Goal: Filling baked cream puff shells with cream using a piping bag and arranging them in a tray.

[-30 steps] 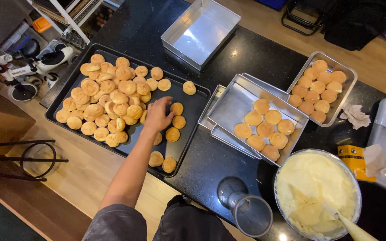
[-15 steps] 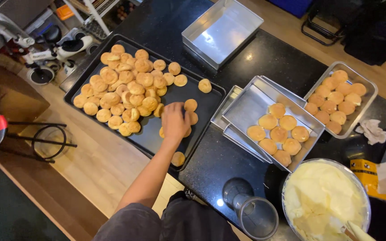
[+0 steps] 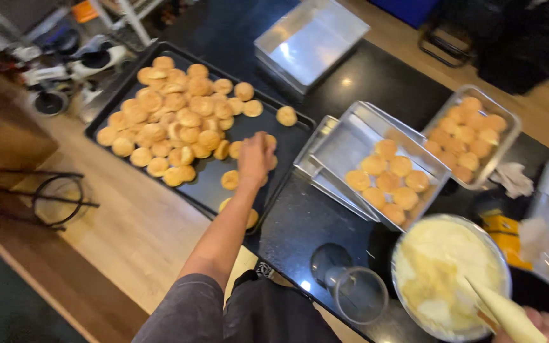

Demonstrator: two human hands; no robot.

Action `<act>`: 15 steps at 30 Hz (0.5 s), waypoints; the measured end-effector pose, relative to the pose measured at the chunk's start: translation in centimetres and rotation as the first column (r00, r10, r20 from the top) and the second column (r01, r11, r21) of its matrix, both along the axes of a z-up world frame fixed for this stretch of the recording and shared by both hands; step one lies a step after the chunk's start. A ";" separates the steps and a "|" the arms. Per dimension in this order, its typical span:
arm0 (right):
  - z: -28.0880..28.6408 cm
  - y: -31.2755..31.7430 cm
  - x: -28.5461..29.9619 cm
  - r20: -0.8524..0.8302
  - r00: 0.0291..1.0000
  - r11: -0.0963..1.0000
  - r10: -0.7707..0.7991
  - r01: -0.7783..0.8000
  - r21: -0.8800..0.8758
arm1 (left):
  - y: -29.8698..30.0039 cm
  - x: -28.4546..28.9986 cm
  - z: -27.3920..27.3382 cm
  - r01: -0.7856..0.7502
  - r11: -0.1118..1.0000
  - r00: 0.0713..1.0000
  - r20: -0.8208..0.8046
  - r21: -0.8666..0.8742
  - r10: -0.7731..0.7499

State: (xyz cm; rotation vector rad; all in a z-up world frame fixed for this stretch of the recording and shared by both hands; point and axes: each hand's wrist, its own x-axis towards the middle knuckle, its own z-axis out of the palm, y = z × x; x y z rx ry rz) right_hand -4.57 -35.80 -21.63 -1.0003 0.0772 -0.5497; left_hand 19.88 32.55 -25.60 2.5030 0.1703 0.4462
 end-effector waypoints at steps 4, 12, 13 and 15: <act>12.4 12.9 2.0 -0.099 0.943 0.929 -0.319 0.332 0.165 | -0.1 2.2 -2.7 -0.117 0.990 0.991 -0.081 -0.082 0.110; 18.9 18.5 3.4 -0.336 0.814 0.714 -0.473 0.578 0.396 | 0.3 2.8 -2.0 -0.093 0.995 0.991 -0.095 -0.036 0.090; 19.0 18.7 3.3 -0.344 0.827 0.719 -0.444 0.558 0.413 | 0.4 2.8 -2.1 -0.133 0.986 0.991 -0.039 -0.097 0.130; 19.5 19.2 3.5 -0.346 0.838 0.719 -0.422 0.542 0.436 | -1.1 1.9 -0.1 -0.159 0.974 0.986 0.019 -0.159 0.164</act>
